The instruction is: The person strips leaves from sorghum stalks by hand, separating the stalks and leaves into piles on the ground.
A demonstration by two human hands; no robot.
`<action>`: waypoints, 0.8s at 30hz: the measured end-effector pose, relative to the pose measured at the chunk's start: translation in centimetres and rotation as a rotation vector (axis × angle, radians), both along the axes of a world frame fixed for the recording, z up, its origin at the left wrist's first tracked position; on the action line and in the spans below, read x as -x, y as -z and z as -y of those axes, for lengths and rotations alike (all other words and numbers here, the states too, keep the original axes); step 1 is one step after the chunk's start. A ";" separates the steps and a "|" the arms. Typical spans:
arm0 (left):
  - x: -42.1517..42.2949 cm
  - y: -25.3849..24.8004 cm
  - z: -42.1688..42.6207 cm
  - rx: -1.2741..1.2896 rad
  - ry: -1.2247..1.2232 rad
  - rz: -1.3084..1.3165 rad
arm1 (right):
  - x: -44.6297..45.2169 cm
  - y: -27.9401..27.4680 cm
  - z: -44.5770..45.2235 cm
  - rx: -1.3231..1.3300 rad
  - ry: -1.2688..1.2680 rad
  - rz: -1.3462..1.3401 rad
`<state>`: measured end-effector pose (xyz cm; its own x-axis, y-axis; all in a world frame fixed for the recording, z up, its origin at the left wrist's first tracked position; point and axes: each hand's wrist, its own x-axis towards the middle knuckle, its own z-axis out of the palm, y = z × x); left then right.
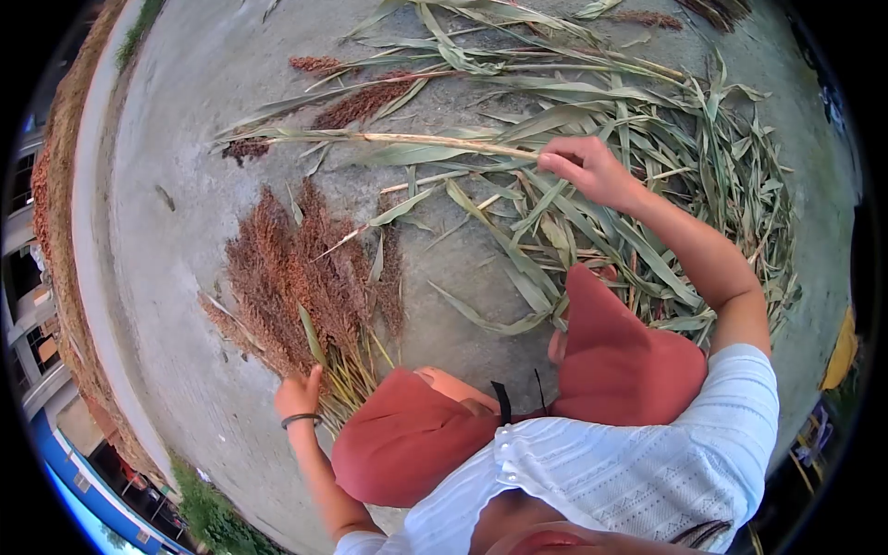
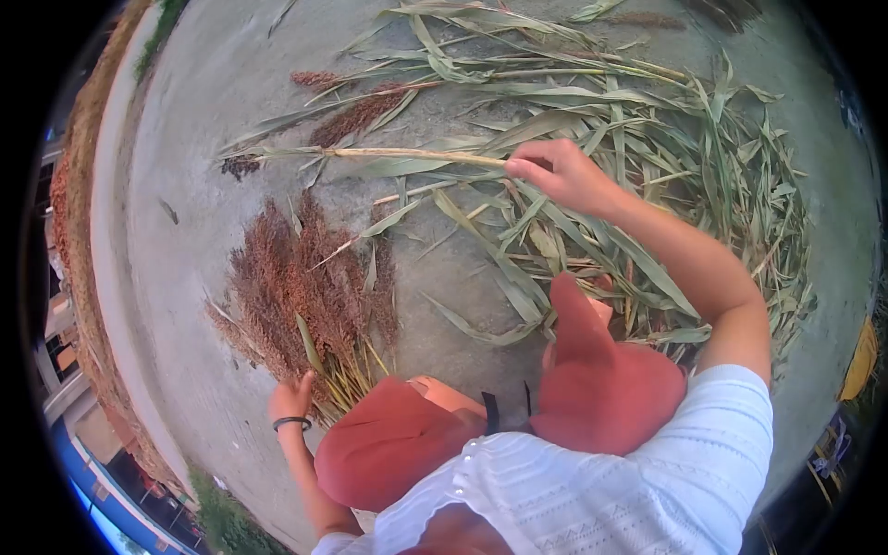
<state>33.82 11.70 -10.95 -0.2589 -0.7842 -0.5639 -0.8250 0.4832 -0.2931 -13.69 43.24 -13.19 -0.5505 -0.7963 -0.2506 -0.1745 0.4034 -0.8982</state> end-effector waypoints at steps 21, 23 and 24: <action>29.2 1.1 -5.6 -0.737 -0.534 -1.482 | -5.4 -2.3 15.9 0.104 -0.135 0.394; 29.2 1.2 -5.5 -0.686 -0.706 -1.547 | -6.3 -1.0 16.7 0.356 -0.058 0.268; 29.2 1.3 -5.1 -0.638 -0.807 -1.571 | -6.2 -1.0 16.7 0.424 0.021 0.415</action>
